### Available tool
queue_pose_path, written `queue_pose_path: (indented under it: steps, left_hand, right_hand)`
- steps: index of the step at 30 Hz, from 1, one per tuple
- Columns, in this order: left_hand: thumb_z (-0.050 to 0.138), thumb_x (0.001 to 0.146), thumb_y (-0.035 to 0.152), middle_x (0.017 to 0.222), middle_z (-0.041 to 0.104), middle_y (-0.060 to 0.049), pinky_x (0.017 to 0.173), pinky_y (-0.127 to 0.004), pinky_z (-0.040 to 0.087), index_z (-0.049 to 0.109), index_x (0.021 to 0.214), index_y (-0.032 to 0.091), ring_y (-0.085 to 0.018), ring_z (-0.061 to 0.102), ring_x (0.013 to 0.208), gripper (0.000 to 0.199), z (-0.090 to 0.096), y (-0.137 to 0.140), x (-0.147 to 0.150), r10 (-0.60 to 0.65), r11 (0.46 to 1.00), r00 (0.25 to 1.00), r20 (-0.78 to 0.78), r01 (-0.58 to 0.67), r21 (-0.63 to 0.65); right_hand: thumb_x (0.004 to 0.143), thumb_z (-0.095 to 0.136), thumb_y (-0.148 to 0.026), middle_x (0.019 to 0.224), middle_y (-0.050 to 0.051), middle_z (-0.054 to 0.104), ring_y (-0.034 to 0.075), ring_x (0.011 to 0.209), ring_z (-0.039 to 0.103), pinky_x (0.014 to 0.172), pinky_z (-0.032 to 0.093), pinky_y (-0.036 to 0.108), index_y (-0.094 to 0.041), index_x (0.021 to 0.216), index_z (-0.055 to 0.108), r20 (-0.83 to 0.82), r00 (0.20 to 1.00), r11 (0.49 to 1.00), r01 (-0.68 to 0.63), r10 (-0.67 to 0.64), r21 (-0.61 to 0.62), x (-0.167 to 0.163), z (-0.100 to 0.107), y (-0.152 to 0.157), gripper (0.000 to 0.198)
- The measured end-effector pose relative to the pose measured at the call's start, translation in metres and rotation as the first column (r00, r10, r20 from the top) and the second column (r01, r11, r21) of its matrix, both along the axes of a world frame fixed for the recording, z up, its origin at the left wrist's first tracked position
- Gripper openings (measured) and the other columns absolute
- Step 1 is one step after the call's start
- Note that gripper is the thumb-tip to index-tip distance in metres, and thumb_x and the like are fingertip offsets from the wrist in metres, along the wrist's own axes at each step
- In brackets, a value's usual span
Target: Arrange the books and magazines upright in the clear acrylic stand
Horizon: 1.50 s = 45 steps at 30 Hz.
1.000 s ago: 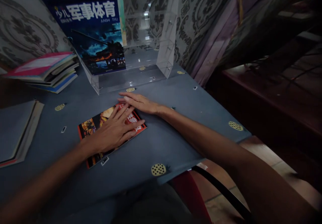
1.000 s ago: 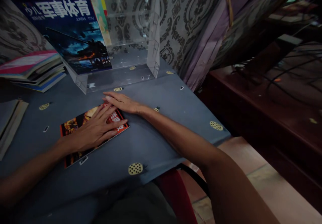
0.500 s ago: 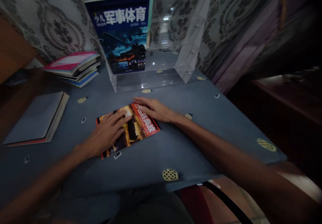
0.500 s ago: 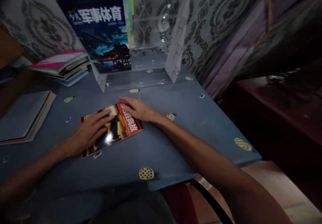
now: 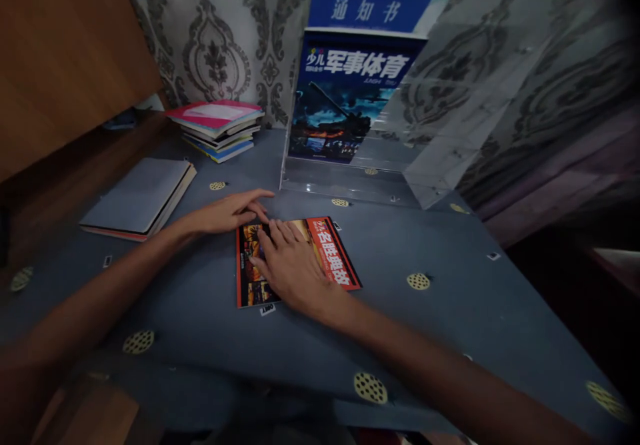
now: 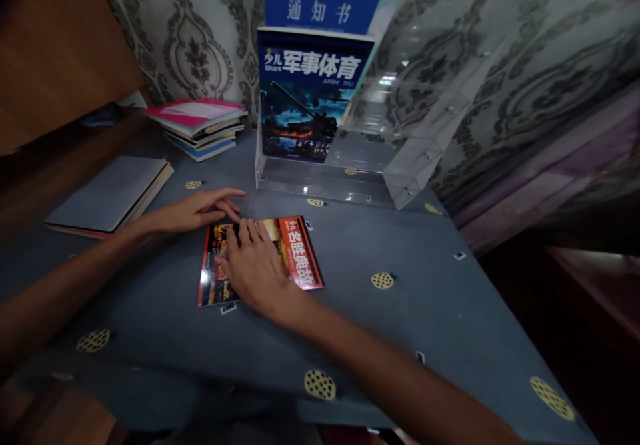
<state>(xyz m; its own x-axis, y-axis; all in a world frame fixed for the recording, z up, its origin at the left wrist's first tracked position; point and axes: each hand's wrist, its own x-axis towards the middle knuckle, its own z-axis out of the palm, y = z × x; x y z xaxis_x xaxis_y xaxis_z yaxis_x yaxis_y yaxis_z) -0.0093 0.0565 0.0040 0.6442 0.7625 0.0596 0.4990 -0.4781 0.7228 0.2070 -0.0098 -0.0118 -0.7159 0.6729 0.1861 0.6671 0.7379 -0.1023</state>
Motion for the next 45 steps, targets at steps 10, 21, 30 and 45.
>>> queue_pose_path:
  steps: [10, 21, 30, 45]
  left_hand:
    - [0.056, 0.095, 0.028, 0.126, 0.072, -0.017, 0.100, -0.039, 0.048, 0.040, 0.144, 0.016, -0.022, 0.066, 0.120, 0.053, -0.013, 0.002, -0.012, 0.028, 0.964, 0.980, 0.198, 0.026, -0.265]
    - [0.056, 0.095, 0.030, 0.123, 0.074, -0.015, 0.106, -0.043, 0.043, 0.043, 0.145, 0.018, -0.024, 0.064, 0.123, 0.053, -0.010, 0.001, -0.013, 0.000, 0.982, 0.995, 0.104, 0.019, -0.185]
    - [0.055, 0.096, 0.034, 0.122, 0.074, -0.014, 0.102, -0.042, 0.046, 0.045, 0.144, 0.017, -0.025, 0.065, 0.122, 0.051, -0.006, -0.008, -0.009, -0.015, 0.983, 0.998, 0.054, 0.025, -0.182]
    - [0.046, 0.099, 0.058, 0.095, 0.060, -0.003, 0.073, -0.029, 0.047, 0.067, 0.128, 0.029, -0.018, 0.060, 0.083, 0.047, -0.015, -0.035, 0.052, 0.186, 0.923, 0.940, -0.285, -0.068, 0.378]
  right_hand:
    - [0.106, 0.042, -0.030, 0.149, 0.019, 0.054, 0.032, 0.140, 0.049, 0.114, 0.042, 0.052, -0.010, 0.140, 0.056, 0.005, 0.987, 0.987, -0.160, 0.160, 0.003, -0.020, -0.005, -0.005, 0.042]
    - [0.105, 0.044, -0.023, 0.156, 0.002, 0.048, 0.025, 0.151, 0.033, 0.125, 0.024, 0.056, -0.021, 0.147, 0.050, -0.050, 0.794, 0.789, -0.607, 0.605, -0.097, 0.011, -0.012, -0.020, 0.042]
    - [0.100, 0.050, -0.015, 0.155, 0.000, 0.049, 0.020, 0.153, 0.028, 0.126, 0.022, 0.055, -0.028, 0.148, 0.049, -0.091, 0.789, 0.753, -0.608, 0.607, -0.253, 0.066, 0.003, -0.039, 0.050]
    - [0.103, 0.052, -0.026, 0.163, 0.012, 0.036, 0.019, 0.153, 0.028, 0.126, 0.027, 0.043, -0.018, 0.150, 0.045, -0.121, 0.868, 0.846, -0.497, 0.482, -0.192, 0.088, 0.008, -0.047, 0.049]
